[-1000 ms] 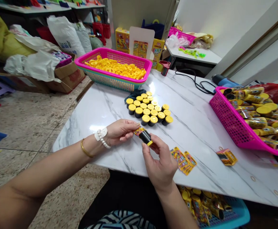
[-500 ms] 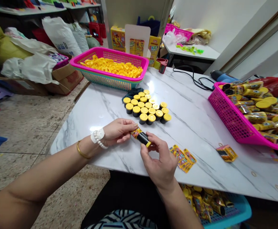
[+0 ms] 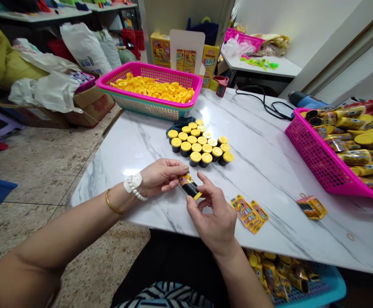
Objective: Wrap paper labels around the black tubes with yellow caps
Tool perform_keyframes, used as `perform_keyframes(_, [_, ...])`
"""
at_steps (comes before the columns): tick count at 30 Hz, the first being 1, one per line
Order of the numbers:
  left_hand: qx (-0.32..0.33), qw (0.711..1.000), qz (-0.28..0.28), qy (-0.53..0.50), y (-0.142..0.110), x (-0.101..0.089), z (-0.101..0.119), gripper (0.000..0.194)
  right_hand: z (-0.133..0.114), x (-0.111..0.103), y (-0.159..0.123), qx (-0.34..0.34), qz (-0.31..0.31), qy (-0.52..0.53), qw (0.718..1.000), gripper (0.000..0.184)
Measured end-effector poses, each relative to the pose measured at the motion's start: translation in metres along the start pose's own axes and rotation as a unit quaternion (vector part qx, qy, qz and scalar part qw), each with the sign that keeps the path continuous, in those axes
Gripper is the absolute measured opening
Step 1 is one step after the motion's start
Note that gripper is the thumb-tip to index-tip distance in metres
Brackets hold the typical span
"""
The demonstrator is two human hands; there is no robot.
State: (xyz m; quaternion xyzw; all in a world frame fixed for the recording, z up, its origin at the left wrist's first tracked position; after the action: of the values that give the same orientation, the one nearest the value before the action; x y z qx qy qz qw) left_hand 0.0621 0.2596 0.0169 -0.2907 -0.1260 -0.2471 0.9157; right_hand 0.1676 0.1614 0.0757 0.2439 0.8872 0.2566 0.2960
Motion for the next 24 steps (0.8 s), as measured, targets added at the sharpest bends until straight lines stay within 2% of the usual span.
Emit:
perform_keyframes(2, [0.008,1.000,0.001,0.020,0.000,0.000,0.000,0.028,0.005,0.000,0.001,0.015,-0.007,0.024,1.000,0.027])
perform_keyframes(4, [0.029,0.998,0.030,0.037,0.000,-0.005,0.005,0.026,0.008,-0.007,0.004,0.017,0.013,0.031,0.999,0.027])
perform_keyframes(6, [0.079,0.992,0.084,0.046,-0.001,-0.015,0.015,0.019,0.011,-0.017,0.006,0.020,0.039,0.039,0.998,0.030])
perform_keyframes(8, [0.121,0.987,0.096,0.053,-0.004,-0.017,0.023,0.018,0.013,-0.023,0.008,0.023,0.035,0.060,0.997,0.032])
perform_keyframes(9, [0.124,0.988,0.069,0.060,-0.005,-0.011,0.023,0.023,0.012,-0.023,0.009,0.022,0.020,0.070,0.997,0.032])
perform_keyframes(12, [0.091,0.990,-0.073,0.084,-0.009,0.015,0.012,0.043,0.006,-0.024,0.008,0.002,-0.032,0.091,0.995,0.035])
perform_keyframes(14, [0.084,0.983,-0.133,0.094,-0.013,0.025,0.009,0.043,0.001,-0.027,0.009,-0.019,-0.040,0.092,0.995,0.036])
perform_keyframes(16, [0.085,0.980,-0.149,0.103,-0.014,0.027,0.008,0.038,-0.002,-0.031,0.010,-0.036,-0.030,0.090,0.995,0.035])
perform_keyframes(19, [0.079,0.981,-0.138,0.108,-0.011,0.024,0.007,0.035,-0.006,-0.031,0.011,-0.053,-0.018,0.070,0.996,0.036])
perform_keyframes(24, [0.087,0.983,-0.130,0.099,-0.009,0.024,0.006,0.033,-0.015,-0.016,0.013,-0.091,-0.007,0.008,0.996,0.048])
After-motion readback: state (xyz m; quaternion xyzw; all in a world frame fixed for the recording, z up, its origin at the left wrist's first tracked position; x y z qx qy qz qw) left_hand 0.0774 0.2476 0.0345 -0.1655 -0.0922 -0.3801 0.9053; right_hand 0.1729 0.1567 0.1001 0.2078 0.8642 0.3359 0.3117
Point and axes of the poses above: each hand's wrist, its own y-axis towards the middle knuckle, its own x-axis out of the palm, z = x × y, the point moved 10 cm from there along y, towards the middle knuckle, and after that the axes turned 8 degrees about z, right-handed, at the moved point
